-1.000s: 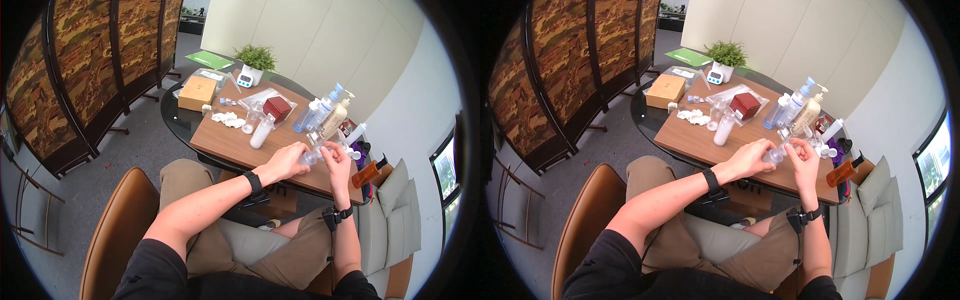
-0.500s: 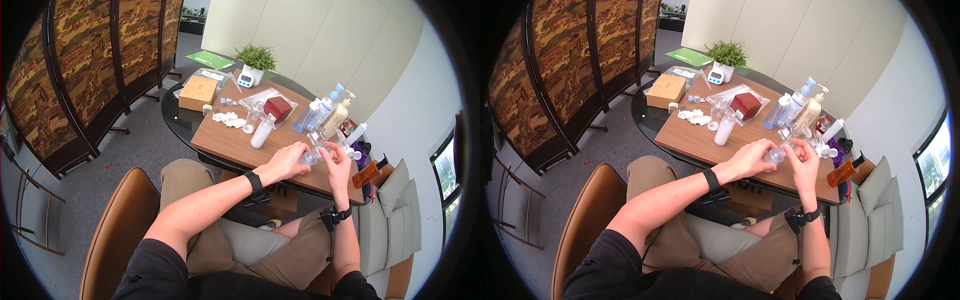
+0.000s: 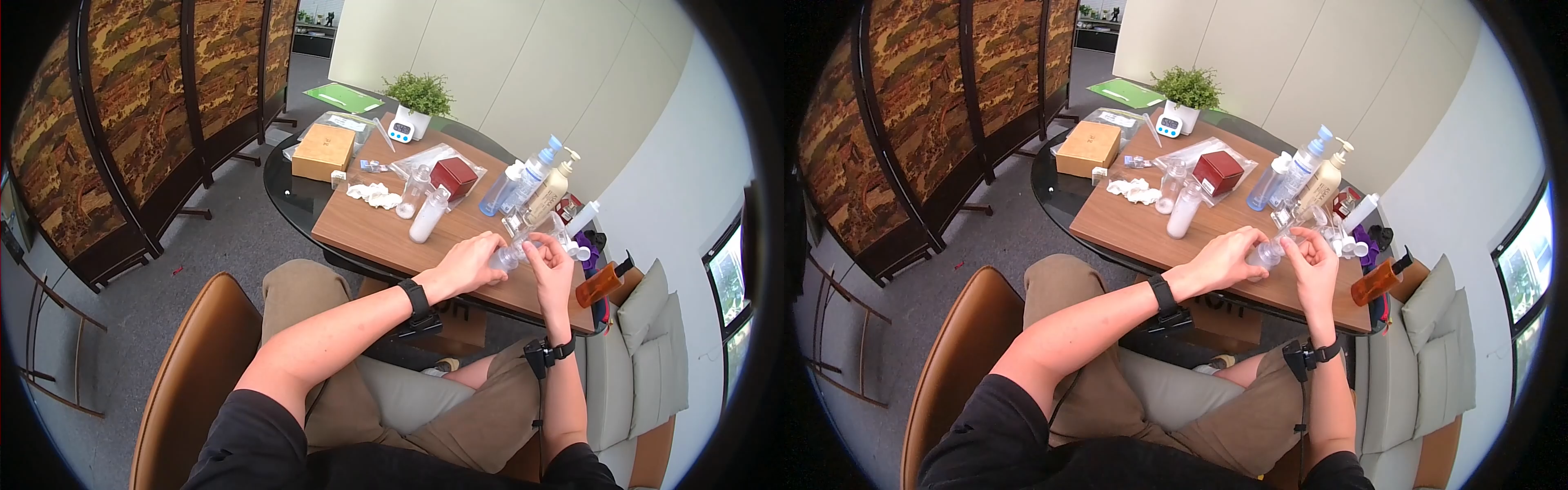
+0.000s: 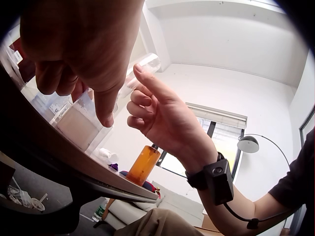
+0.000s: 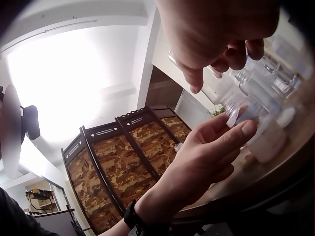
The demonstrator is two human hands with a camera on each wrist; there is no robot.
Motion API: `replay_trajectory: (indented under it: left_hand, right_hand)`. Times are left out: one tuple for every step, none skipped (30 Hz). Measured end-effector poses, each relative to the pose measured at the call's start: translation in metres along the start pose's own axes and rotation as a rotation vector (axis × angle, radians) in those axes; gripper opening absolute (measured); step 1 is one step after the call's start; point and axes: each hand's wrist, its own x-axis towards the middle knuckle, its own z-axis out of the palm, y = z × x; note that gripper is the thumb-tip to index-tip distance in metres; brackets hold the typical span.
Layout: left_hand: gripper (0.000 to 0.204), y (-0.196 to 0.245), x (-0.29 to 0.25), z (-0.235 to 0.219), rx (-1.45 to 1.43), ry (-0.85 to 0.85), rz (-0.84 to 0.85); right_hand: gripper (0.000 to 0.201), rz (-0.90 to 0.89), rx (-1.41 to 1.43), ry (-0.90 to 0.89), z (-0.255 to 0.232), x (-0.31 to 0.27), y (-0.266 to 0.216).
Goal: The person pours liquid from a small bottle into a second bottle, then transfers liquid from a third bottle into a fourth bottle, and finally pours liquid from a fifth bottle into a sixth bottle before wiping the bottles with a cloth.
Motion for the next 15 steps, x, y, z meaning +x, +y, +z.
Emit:
replay_trajectory:
  left_hand:
    - [0.062, 0.001, 0.000, -0.001, 0.000, -0.004, -0.004]
    - [0.062, 0.000, 0.000, 0.000, 0.000, -0.004, -0.005]
    - [0.062, 0.000, 0.000, 0.000, 0.003, -0.003, -0.002]
    - [0.062, -0.001, 0.000, 0.000, 0.005, -0.002, 0.000]
    - [0.062, -0.001, 0.000, 0.000, 0.006, -0.001, 0.000]
    - [0.061, -0.001, 0.000, 0.000, 0.009, 0.003, 0.008]
    - [0.061, -0.001, 0.000, 0.000, 0.012, 0.007, 0.015]
    - [0.061, -0.001, 0.000, 0.000, 0.012, 0.007, 0.015]
    - [0.061, 0.000, 0.000, 0.000, 0.011, 0.005, 0.010]
    - [0.061, 0.000, 0.000, 0.000, 0.009, 0.002, 0.004]
    - [0.061, -0.001, 0.000, 0.001, 0.009, 0.002, 0.005]
    - [0.061, -0.001, 0.000, 0.001, 0.007, 0.000, 0.003]
    - [0.061, -0.001, 0.000, 0.001, 0.004, -0.003, 0.001]
    - [0.061, -0.001, 0.000, 0.000, 0.004, -0.002, 0.001]
    - [0.061, 0.000, 0.000, 0.000, 0.005, -0.005, -0.001]
  right_hand:
    - [0.024, 0.005, 0.030, 0.001, 0.000, 0.001, 0.002]
    - [0.024, 0.010, 0.060, 0.002, -0.001, 0.001, 0.002]
    - [0.024, 0.010, 0.060, 0.002, -0.002, 0.001, 0.003]
    - [0.025, 0.038, 0.070, 0.001, -0.003, 0.002, 0.002]
    - [0.026, 0.066, 0.080, 0.000, -0.004, 0.002, 0.002]
    - [0.026, 0.065, 0.080, 0.000, -0.004, 0.002, -0.001]
    - [0.027, 0.098, 0.083, -0.004, -0.004, 0.001, -0.005]
    - [0.029, 0.132, 0.085, -0.009, -0.005, 0.000, -0.008]
    - [0.029, 0.132, 0.085, -0.009, -0.005, 0.000, -0.009]
    - [0.029, 0.148, 0.098, -0.013, -0.005, 0.000, -0.010]
    - [0.030, 0.164, 0.112, -0.018, -0.005, 0.000, -0.010]
    - [0.030, 0.164, 0.112, -0.018, -0.006, 0.000, -0.009]
    - [0.031, 0.165, 0.137, -0.025, -0.006, 0.000, -0.008]
    - [0.032, 0.167, 0.163, -0.033, -0.007, 0.001, -0.007]
    - [0.032, 0.166, 0.163, -0.034, -0.007, 0.001, -0.007]
